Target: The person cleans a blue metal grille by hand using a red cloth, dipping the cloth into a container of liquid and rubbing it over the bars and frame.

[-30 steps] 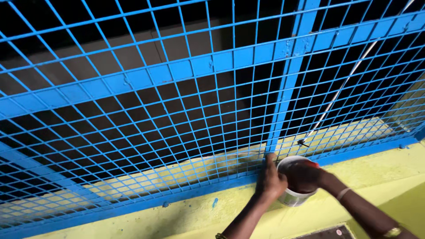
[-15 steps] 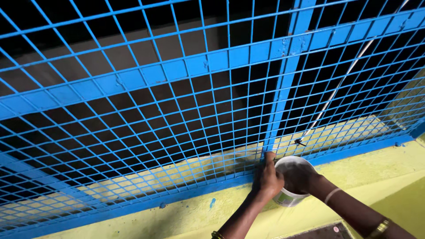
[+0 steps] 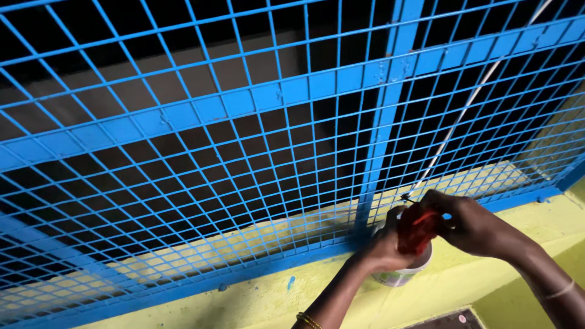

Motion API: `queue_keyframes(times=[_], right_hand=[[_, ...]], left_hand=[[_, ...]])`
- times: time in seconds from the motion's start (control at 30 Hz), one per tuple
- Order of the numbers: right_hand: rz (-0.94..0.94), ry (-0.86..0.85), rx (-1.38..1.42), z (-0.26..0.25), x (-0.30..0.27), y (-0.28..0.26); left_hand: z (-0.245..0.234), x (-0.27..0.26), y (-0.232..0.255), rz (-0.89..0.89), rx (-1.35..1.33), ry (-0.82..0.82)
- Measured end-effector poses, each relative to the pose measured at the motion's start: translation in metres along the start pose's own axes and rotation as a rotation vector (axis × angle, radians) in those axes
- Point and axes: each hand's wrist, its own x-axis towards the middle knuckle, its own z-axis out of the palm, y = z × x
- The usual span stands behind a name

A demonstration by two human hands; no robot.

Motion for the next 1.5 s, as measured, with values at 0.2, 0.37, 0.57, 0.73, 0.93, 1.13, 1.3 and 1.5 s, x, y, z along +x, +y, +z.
queue_keyframes(times=[0.2,0.37,0.57,0.73,0.93,1.13,1.3,1.5], right_hand=[[-0.065,0.281,0.241,0.024,-0.01,0.04],[-0.005,0.204,0.223,0.073,0.005,0.097],[0.111,0.02,0.694,0.121,0.024,0.106],[0.153,0.017,0.835,0.129,0.036,0.121],[0.061,0.039,0.722,0.136,0.04,0.124],[0.104,0.135,-0.034,0.141,0.053,0.109],[0.087,0.233,0.131,0.148,0.061,0.105],[0.083,0.226,-0.103,0.151,0.061,0.11]], left_hand=[[0.004,0.009,-0.016,-0.083,-0.101,0.182],[-0.003,0.017,-0.018,-0.304,-0.203,0.284],[0.014,0.027,-0.029,0.125,-0.41,0.371],[0.0,0.006,0.013,0.027,0.074,0.408],[-0.001,-0.003,0.053,-0.349,0.012,0.163],[0.011,-0.007,0.047,0.172,0.398,0.467],[0.013,0.004,0.032,0.019,0.356,0.46],[0.01,0.003,0.029,0.053,0.417,0.452]])
